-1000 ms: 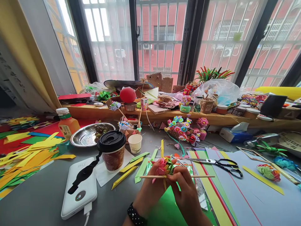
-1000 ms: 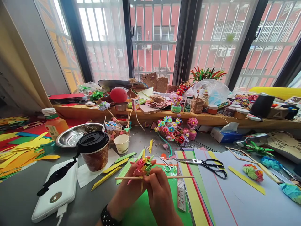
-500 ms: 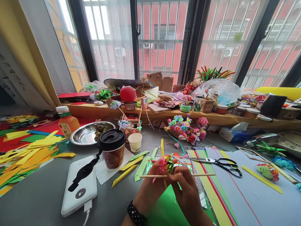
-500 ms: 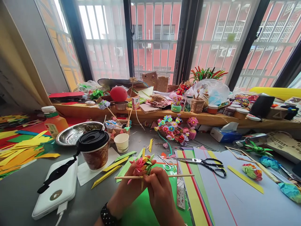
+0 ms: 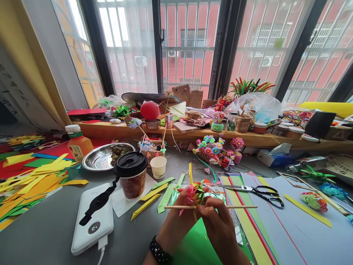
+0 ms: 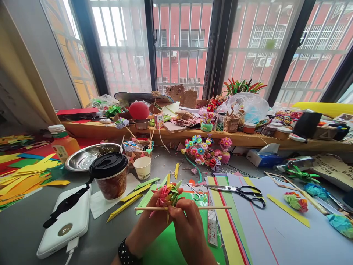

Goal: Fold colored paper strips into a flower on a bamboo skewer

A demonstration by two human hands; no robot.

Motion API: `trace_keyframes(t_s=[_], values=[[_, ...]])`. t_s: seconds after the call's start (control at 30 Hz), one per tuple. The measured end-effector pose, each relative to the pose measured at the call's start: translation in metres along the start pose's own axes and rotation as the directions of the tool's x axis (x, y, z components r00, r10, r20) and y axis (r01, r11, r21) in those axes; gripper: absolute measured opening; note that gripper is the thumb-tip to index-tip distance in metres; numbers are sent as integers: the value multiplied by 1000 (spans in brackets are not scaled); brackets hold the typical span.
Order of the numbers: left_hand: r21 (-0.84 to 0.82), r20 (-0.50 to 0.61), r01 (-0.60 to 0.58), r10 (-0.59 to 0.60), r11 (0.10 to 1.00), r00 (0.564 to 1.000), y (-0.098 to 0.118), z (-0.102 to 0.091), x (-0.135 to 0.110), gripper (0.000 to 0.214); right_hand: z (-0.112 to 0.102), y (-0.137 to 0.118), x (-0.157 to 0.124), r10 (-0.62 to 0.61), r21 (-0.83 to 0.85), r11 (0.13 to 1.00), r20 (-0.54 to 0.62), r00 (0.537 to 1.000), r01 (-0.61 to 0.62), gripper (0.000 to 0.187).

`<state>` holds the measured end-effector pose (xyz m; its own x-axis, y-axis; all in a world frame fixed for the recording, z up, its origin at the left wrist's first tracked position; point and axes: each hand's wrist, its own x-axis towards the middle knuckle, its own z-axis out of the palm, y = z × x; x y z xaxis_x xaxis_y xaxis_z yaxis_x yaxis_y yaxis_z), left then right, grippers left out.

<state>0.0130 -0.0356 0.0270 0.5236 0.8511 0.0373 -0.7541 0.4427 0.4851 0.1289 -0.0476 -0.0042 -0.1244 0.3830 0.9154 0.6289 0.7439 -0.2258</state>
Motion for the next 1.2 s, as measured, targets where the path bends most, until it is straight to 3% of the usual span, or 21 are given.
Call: trace_keyframes(t_s=[0.23, 0.37, 0.5, 0.77, 0.93, 1.07, 1.13, 1.2], values=[[-2, -112, -20, 20, 1000, 993, -2, -6, 1, 27, -7, 3, 6, 82, 14, 996, 61, 995, -83, 7], [17, -143, -22, 24, 1000, 989, -4, -8, 3, 29, -13, 7, 11, 139, -32, 990, 38, 990, -138, 19], [32, -157, -19, 24, 999, 987, -4, -5, 3, 27, -17, 11, 12, 134, -60, 990, 153, 979, -126, 38], [93, -100, -26, 35, 995, 994, -1, -6, 3, 18, -20, 15, 12, 96, -115, 991, 307, 947, -63, 53], [244, -62, -19, 35, 970, 997, 2, -6, 1, 30, -21, 16, 14, 105, -112, 991, 297, 949, -75, 44], [490, -42, -124, 165, 863, 985, 9, -11, 0, 53, -22, 20, 14, 99, -149, 987, 253, 962, -63, 44], [629, 50, -234, 263, 741, 964, 15, -14, -3, 68, -23, 22, 15, 112, -173, 982, 239, 965, -71, 44], [786, 100, -261, 303, 560, 948, 22, -14, -6, 82, -24, 23, 16, 145, -163, 981, 227, 963, -109, 44]])
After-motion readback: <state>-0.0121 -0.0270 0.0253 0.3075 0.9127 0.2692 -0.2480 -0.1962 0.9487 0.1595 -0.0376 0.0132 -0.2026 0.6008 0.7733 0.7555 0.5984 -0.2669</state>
